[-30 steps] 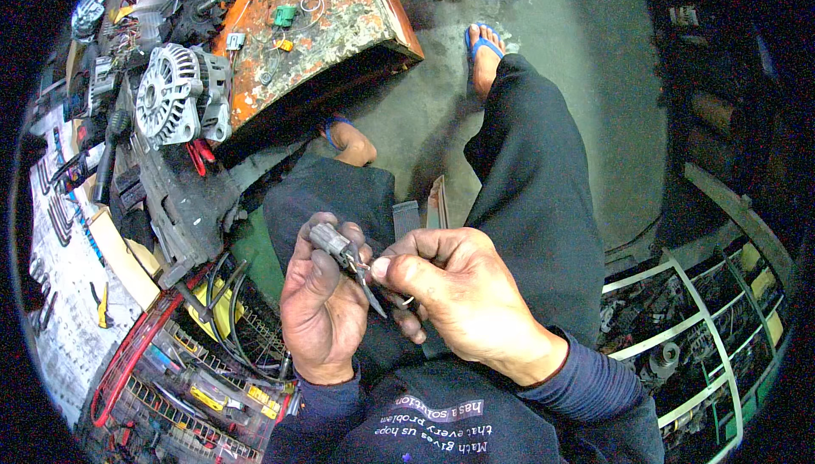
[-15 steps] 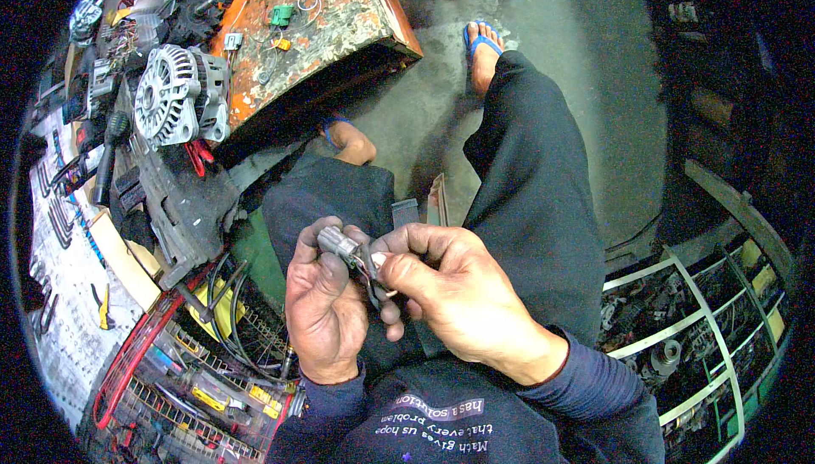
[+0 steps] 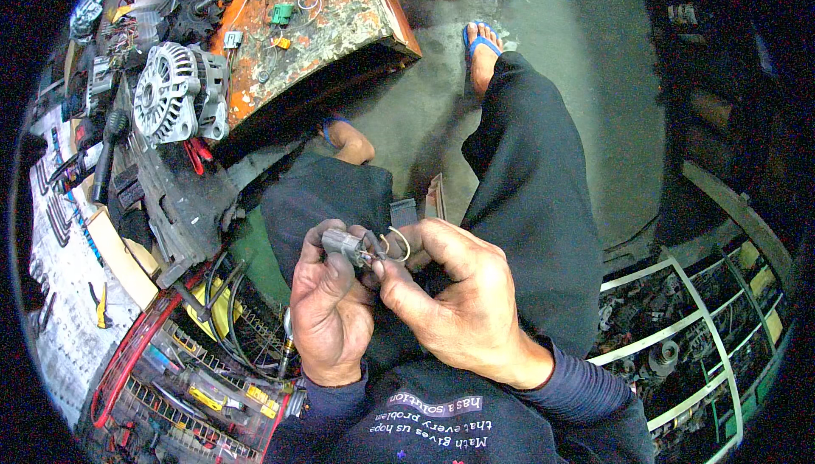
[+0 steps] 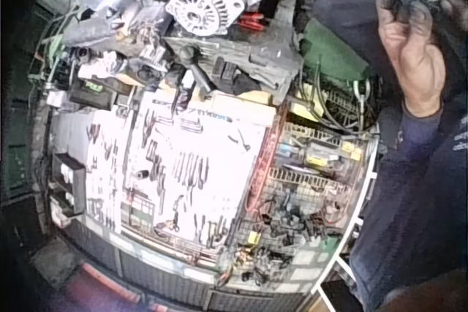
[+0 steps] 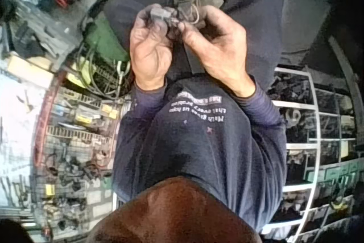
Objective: The person manipulates a small electrical connector, inserts a yellow plastic piece, and uses pliers to trim and adjust wires. The person then connects the prepared connector to an alternator and tests the fit.
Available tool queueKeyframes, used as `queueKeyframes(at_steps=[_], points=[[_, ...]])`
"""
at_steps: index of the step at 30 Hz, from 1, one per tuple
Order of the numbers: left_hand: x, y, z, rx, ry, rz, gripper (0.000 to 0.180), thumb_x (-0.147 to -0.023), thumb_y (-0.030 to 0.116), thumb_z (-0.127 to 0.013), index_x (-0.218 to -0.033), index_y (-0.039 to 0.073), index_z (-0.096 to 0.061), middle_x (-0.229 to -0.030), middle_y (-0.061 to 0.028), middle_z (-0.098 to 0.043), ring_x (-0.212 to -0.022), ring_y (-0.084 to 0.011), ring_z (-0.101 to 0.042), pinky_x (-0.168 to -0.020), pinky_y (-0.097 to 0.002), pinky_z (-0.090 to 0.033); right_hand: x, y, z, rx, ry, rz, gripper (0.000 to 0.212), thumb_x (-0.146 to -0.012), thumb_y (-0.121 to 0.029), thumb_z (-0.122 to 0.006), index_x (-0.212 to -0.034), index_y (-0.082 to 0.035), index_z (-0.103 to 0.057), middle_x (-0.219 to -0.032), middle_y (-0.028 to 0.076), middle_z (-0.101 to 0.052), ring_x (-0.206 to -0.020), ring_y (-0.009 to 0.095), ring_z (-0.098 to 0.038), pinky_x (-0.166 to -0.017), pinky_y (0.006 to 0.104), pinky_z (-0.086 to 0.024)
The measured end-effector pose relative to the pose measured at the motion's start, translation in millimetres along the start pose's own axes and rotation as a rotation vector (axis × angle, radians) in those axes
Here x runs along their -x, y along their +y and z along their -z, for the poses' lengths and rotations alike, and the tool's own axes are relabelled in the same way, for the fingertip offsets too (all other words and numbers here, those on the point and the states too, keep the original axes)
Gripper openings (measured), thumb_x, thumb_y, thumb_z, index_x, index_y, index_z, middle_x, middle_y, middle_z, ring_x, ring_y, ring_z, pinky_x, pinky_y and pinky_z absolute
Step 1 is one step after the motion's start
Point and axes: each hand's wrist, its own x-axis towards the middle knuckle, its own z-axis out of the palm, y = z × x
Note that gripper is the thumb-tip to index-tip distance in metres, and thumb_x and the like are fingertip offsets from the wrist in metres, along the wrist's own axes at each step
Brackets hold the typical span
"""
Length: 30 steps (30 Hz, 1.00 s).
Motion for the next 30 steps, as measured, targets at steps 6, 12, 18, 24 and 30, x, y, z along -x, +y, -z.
queueKeyframes(at_steps=[6,12,18,24,30], points=[[-1.3,-3.2,3.5,-0.015,-0.011,0.000,0.035,-0.102,0.000,-0.068,-0.135,-0.001,-0.056,-0.125,-0.0193,-0.072,-0.114,-0.0241,-0.071,-0.102,-0.0356,-0.057,2.0,-1.6,-3.4,0.039,0.031,-0.014,0.014,-0.087,-0.006,-0.078,-0.098,0.000,-0.072,-0.081,0.011,-0.072,-0.069,0.019,-0.071,-0.063,0.0319,-0.055],[0.8,-5.6,0.3,-0.010,0.008,-0.018,0.033,-0.100,-0.001,-0.070,-0.131,0.000,-0.059,-0.123,-0.0186,-0.073,-0.114,-0.0229,-0.071,-0.103,-0.0343,-0.057,1.8,-1.3,-7.9,0.044,0.039,-0.009,0.012,-0.087,-0.006,-0.077,-0.096,-0.001,-0.071,-0.078,0.011,-0.071,-0.067,0.020,-0.071,-0.062,0.0325,-0.055],[-3.7,-10.3,-2.7,-0.137,-0.001,-0.123,0.033,-0.098,-0.002,-0.073,-0.129,-0.002,-0.059,-0.120,-0.0193,-0.075,-0.112,-0.0223,-0.072,-0.102,-0.0335,-0.057,-0.4,2.8,-5.6,0.002,0.040,0.041,0.012,-0.089,-0.005,-0.077,-0.099,0.000,-0.071,-0.079,0.008,-0.071,-0.068,0.016,-0.069,-0.064,0.0310,-0.054],[2.9,-3.1,-19.4,-0.556,0.103,-0.320,0.043,-0.087,-0.006,-0.085,-0.124,-0.005,-0.062,-0.115,-0.0209,-0.076,-0.104,-0.0225,-0.075,-0.094,-0.0348,-0.061,-2.3,6.8,5.2,-0.319,-0.091,-0.198,0.018,-0.096,-0.011,-0.079,-0.110,0.000,-0.073,-0.099,0.003,-0.075,-0.094,0.008,-0.066,-0.085,0.0274,-0.053],[6.3,-8.1,-19.8,-0.982,0.039,-0.618,0.039,-0.083,0.000,-0.091,-0.115,-0.003,-0.069,-0.108,-0.0173,-0.077,-0.099,-0.0238,-0.076,-0.089,-0.0351,-0.061,-2.5,46.9,12.2,-0.985,-0.289,-0.318,0.037,-0.096,-0.014,-0.081,-0.124,0.005,-0.066,-0.115,0.013,-0.075,-0.105,0.021,-0.072,-0.093,0.0328,-0.058]])
